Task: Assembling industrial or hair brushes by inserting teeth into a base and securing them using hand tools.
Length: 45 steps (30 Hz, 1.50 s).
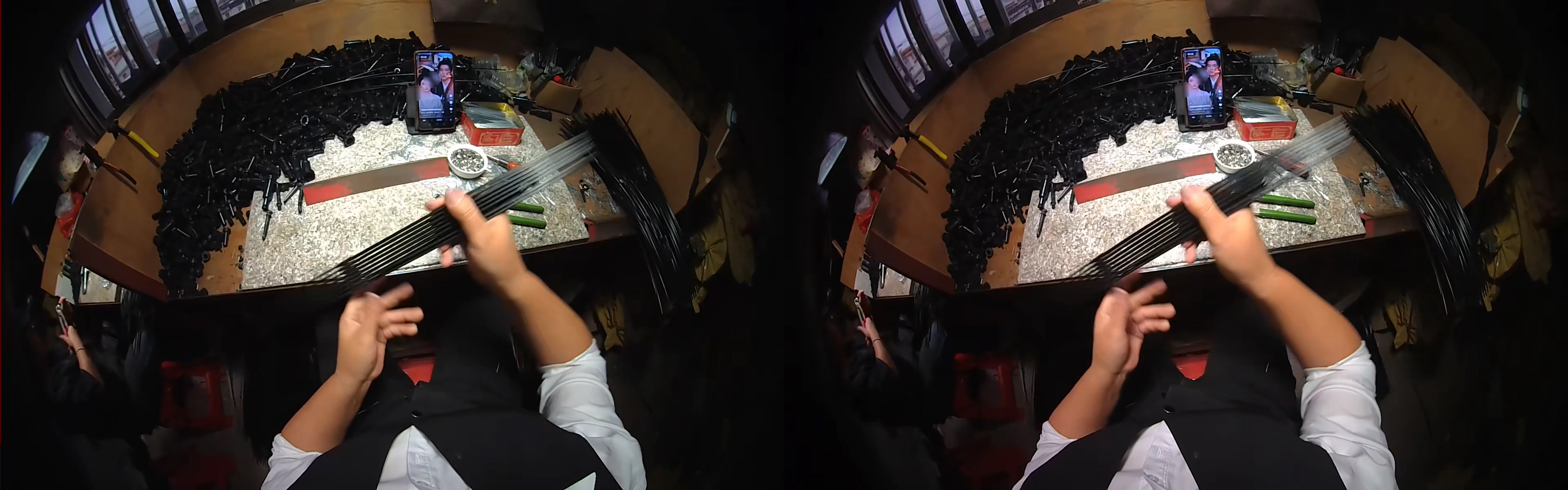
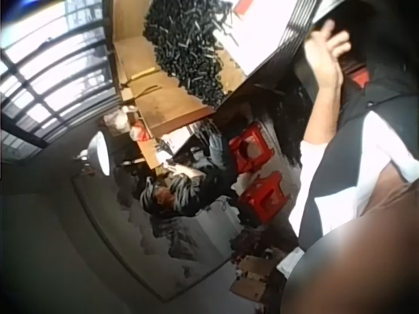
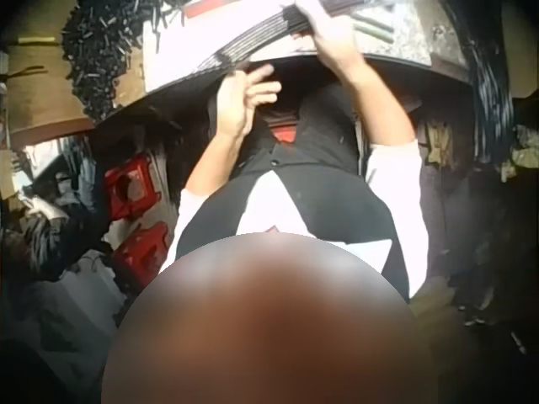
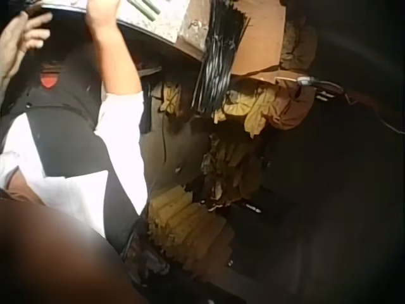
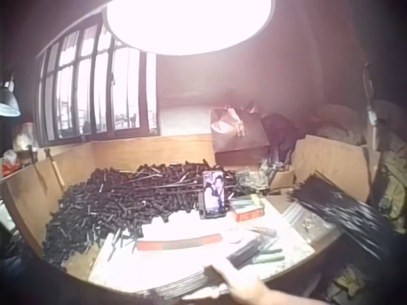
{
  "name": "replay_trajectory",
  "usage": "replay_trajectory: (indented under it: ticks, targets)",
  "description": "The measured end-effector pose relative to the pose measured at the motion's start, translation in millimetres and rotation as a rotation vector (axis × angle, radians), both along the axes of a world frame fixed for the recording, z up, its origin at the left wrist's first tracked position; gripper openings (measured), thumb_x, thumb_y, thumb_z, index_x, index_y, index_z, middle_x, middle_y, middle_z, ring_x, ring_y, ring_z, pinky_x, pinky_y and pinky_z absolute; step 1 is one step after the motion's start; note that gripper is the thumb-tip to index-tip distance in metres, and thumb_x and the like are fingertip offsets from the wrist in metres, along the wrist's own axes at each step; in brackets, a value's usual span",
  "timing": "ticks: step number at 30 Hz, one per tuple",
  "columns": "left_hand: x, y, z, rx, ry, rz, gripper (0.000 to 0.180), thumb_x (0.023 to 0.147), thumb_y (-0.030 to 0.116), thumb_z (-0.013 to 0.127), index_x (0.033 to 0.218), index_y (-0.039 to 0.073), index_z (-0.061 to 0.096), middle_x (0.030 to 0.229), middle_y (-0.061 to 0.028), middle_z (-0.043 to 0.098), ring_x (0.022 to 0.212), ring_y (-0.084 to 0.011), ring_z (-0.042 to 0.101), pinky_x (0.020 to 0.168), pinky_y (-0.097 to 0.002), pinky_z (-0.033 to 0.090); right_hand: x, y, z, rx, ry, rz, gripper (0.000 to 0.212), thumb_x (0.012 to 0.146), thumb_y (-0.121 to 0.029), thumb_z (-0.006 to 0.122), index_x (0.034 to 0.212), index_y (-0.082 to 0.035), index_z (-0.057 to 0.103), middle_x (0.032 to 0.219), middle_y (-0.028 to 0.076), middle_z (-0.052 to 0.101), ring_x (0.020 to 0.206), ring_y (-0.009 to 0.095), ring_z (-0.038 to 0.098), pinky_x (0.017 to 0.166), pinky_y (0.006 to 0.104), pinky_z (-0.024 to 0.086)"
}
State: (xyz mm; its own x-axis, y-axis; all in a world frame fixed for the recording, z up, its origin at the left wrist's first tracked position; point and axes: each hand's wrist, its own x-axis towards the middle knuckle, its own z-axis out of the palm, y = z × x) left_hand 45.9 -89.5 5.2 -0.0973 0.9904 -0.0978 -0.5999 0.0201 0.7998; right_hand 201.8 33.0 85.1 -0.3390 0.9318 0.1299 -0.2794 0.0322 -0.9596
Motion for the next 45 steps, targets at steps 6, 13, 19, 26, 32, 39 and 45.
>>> replay_trajectory:
  ticks: [6,13,19,26,32,39,45]
  targets:
    - [6,-27,-10,-0.058,0.335,-0.234,0.037,0.094,0.012,0.052,0.126,-0.005,0.043,0.107,-0.0204,0.063,0.079,-0.0194,0.067,0.064,-0.0272,0.055,22,6,47,0.446,-0.418,0.198,0.019,0.091,-0.019,0.057,0.089,-0.001,0.063,0.072,0.002,0.058,0.055,0.007,0.053,0.044,0.0207,0.042]
    - [-3,-33,5,0.158,0.630,-0.089,0.031,0.093,0.007,0.053,0.121,-0.005,0.048,0.099,-0.0139,0.066,0.070,-0.0123,0.063,0.062,-0.0226,0.051,-9,-8,4,0.795,-0.651,0.631,0.026,0.089,-0.026,0.058,0.083,-0.001,0.059,0.068,0.019,0.058,0.063,0.037,0.057,0.060,0.0411,0.046]
    - [-28,-28,46,0.253,0.893,0.257,0.007,0.087,0.002,0.060,0.089,-0.003,0.065,0.072,-0.0080,0.066,0.057,-0.0087,0.062,0.048,-0.0195,0.045,-14,-16,-22,0.604,-0.721,0.784,0.033,0.090,-0.032,0.058,0.085,0.000,0.061,0.072,0.018,0.061,0.069,0.034,0.060,0.064,0.0393,0.048]
    - [-40,-13,74,0.451,0.997,0.385,0.013,0.091,0.008,0.058,0.088,-0.003,0.064,0.068,-0.0066,0.062,0.053,-0.0087,0.059,0.046,-0.0180,0.040,-13,-10,-22,0.553,-0.760,0.833,0.028,0.090,-0.030,0.059,0.092,-0.004,0.067,0.078,0.014,0.063,0.074,0.028,0.062,0.066,0.0369,0.049]
    - [-42,18,94,0.444,1.017,0.466,0.017,0.083,0.005,0.066,0.098,-0.003,0.063,0.087,-0.0110,0.066,0.078,-0.0147,0.063,0.063,-0.0228,0.046,-23,-12,-33,0.561,-0.670,0.771,0.040,0.089,-0.034,0.058,0.073,0.002,0.053,0.066,0.020,0.055,0.067,0.037,0.057,0.065,0.0429,0.045]
    - [-42,35,138,0.318,0.812,0.085,0.049,0.084,0.012,0.068,0.125,-0.003,0.046,0.106,-0.0127,0.062,0.097,-0.0159,0.061,0.080,-0.0248,0.047,-23,-22,-35,0.698,-0.548,0.671,0.032,0.088,-0.030,0.061,0.087,0.001,0.052,0.072,0.019,0.057,0.071,0.036,0.059,0.065,0.0429,0.045]
    - [-40,50,139,0.527,0.941,0.129,0.051,0.079,0.003,0.070,0.124,-0.003,0.047,0.113,-0.0141,0.057,0.104,-0.0203,0.061,0.078,-0.0253,0.050,-25,-13,-25,0.438,-0.773,0.868,0.035,0.089,-0.029,0.061,0.113,-0.004,0.057,0.109,0.017,0.060,0.104,0.033,0.057,0.087,0.0411,0.046]
